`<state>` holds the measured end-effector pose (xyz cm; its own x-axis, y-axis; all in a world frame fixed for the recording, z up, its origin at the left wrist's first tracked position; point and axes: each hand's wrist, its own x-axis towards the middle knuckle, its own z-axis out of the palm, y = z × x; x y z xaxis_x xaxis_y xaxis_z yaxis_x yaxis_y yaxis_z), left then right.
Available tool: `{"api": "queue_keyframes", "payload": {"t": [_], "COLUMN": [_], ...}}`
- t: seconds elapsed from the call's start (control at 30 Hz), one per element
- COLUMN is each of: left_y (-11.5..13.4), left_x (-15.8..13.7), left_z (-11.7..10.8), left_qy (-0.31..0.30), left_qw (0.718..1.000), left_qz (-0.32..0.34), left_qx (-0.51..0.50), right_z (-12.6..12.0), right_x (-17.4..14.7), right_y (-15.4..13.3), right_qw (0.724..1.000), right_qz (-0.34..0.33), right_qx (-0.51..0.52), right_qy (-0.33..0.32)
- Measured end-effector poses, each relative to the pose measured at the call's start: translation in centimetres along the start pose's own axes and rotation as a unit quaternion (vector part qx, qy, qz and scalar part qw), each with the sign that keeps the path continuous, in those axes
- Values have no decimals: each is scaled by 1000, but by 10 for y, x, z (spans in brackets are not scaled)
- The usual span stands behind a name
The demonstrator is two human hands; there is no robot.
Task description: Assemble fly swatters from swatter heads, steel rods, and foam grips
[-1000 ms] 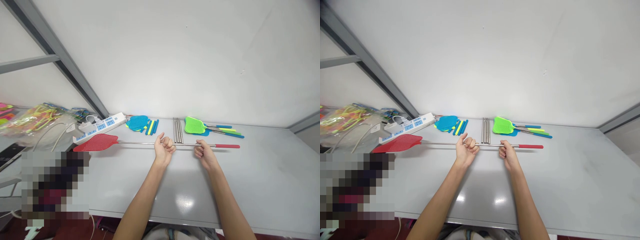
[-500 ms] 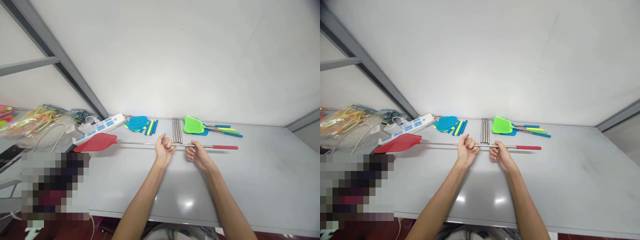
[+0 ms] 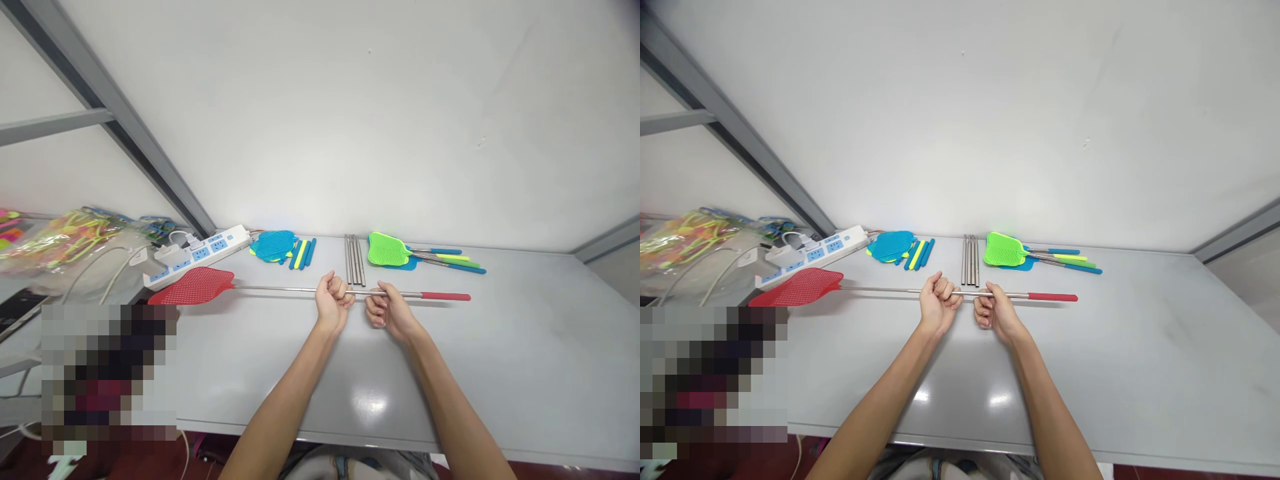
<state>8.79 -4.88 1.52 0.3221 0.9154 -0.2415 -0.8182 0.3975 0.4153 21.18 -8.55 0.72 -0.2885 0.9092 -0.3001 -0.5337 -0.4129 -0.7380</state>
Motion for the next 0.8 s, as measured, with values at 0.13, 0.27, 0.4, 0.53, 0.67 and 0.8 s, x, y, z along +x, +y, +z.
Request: {"api": "queue_keyframes", "payload": {"t": [0.13, 0.27, 0.4, 0.53, 0.67, 0.8], "left_y": [1, 8, 14, 19, 22, 27], "left_x": [0, 2, 4, 5, 5, 4], "left_z": [0, -1, -2, -2, -3, -3], "left_qy": [3, 6, 13, 16, 14, 15], "left_qw": [1000, 1000, 999, 999, 999, 999], "left_qz": [-10, -21, -19, -17, -14, -7], "left_qx": [3, 13, 24, 34, 43, 47], "right_z": [1, -1, -4, -6, -7, -11], "right_x": [3, 5, 2, 0, 0, -2], "right_y": [1, 0, -4, -7, -9, -9], "right_qw": [999, 993, 991, 993, 993, 994], "right_qz": [-36, -54, -43, -22, 0, -5], "right_qx": [8, 11, 6, 14, 31, 33], "right_qy": [40, 107, 123, 119, 114, 108]}}
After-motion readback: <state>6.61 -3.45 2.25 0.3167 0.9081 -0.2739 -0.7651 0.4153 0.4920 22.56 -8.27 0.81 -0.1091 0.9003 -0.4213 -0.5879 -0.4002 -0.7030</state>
